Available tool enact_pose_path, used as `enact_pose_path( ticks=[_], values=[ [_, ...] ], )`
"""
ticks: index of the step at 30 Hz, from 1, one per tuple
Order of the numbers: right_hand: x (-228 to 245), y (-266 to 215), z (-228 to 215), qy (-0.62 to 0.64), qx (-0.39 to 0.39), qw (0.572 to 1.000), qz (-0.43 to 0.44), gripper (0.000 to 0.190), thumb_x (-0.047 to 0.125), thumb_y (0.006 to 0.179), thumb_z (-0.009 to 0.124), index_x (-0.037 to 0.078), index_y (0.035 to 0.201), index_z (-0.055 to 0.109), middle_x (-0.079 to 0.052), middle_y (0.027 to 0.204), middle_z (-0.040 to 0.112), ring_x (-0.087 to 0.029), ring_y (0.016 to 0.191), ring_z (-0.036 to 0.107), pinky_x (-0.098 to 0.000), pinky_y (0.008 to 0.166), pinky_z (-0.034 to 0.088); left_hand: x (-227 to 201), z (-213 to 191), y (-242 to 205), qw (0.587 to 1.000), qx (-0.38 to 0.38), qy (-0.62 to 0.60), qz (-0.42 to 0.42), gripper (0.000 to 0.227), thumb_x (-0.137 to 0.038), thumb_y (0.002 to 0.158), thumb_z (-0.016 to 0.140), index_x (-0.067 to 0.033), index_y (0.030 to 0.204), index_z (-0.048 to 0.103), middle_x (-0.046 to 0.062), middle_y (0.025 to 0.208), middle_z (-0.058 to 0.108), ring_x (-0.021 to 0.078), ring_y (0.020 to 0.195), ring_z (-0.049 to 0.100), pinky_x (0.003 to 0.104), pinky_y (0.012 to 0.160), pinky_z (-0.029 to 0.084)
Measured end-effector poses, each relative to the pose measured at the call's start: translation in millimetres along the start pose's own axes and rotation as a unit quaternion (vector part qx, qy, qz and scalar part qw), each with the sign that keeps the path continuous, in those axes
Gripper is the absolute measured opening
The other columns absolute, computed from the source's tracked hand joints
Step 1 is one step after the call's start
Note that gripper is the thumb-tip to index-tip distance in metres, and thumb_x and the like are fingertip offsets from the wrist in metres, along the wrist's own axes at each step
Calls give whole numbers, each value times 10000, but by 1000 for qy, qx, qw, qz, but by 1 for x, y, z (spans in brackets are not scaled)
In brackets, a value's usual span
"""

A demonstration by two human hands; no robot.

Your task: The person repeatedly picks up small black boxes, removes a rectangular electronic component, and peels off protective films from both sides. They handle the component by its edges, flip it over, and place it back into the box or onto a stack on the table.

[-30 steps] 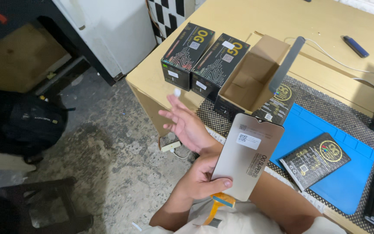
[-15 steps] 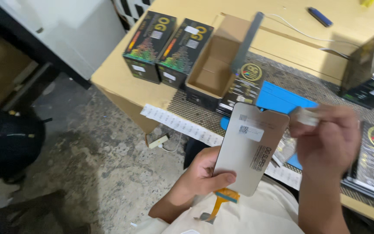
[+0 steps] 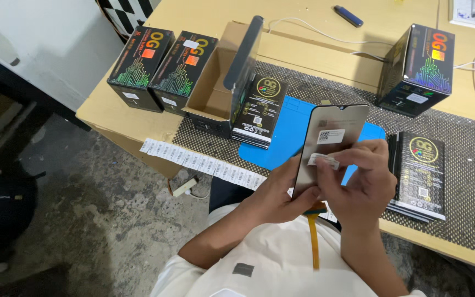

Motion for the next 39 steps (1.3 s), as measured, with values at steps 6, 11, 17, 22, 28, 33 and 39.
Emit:
enact_pose_path(
  ticks=[6,11,17,22,28,33,39],
  values=[
    [3,-1,-13,-12,-24,999,30,296,-43,813,918,-51,929,645,-91,687,543,-264,758,451,-350,744,470,-22,19,15,999,33,26,-1,267,-48,939,630,32,1187,570,83,762,588,165,663,593,327,621,568],
    [2,-2,-19,-15,-37,999,32,281,-36,816,912,-55,930,656,-86,684,538,-269,766,449,-347,750,471,-37,31,22,995,20,87,34,225,-88,946,622,41,1114,547,110,685,522,254,557,542,336,551,520],
    [-1,-6,-26,-24,-40,998,33,348,36,797,936,-43,994,660,-70,734,529,-264,820,469,-361,780,477,-24,34,13,983,34,169,64,164,-128,959,614,5,1021,540,80,684,472,294,549,551,356,502,483],
    [1,-4,-24,-32,-31,998,50,417,81,772,964,-34,1022,651,-62,763,519,-262,856,474,-369,822,479,-19,36,5,976,38,203,71,158,-131,961,596,2,1000,520,89,723,434,334,570,536,368,516,482],
    [-10,-5,-21,-9,-1,996,90,460,38,763,963,-53,1041,609,-48,774,556,-268,910,535,-368,905,504,-25,34,7,973,26,224,60,195,-170,984,576,11,1018,512,101,753,419,372,614,549,390,523,477],
    [-14,1,-26,-54,1,991,119,513,108,822,966,-19,937,482,-20,675,388,-180,685,470,-305,770,477,-38,27,21,994,25,104,-6,216,-94,955,611,37,1111,540,126,800,514,290,656,594,347,591,521],
    [-6,19,-36,-107,-21,986,122,638,55,860,904,5,1085,309,-136,1019,362,-235,814,427,-358,783,415,-2,31,-7,969,102,107,-197,534,-282,986,532,-45,1451,423,156,1171,637,282,1018,646,394,853,563]
  ],
)
Point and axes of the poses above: each hand's wrist, its own y-axis towards the middle knuckle, its own z-axis out of the palm, x = y × z, the point moved 8 cm from there along y, towards the middle knuckle
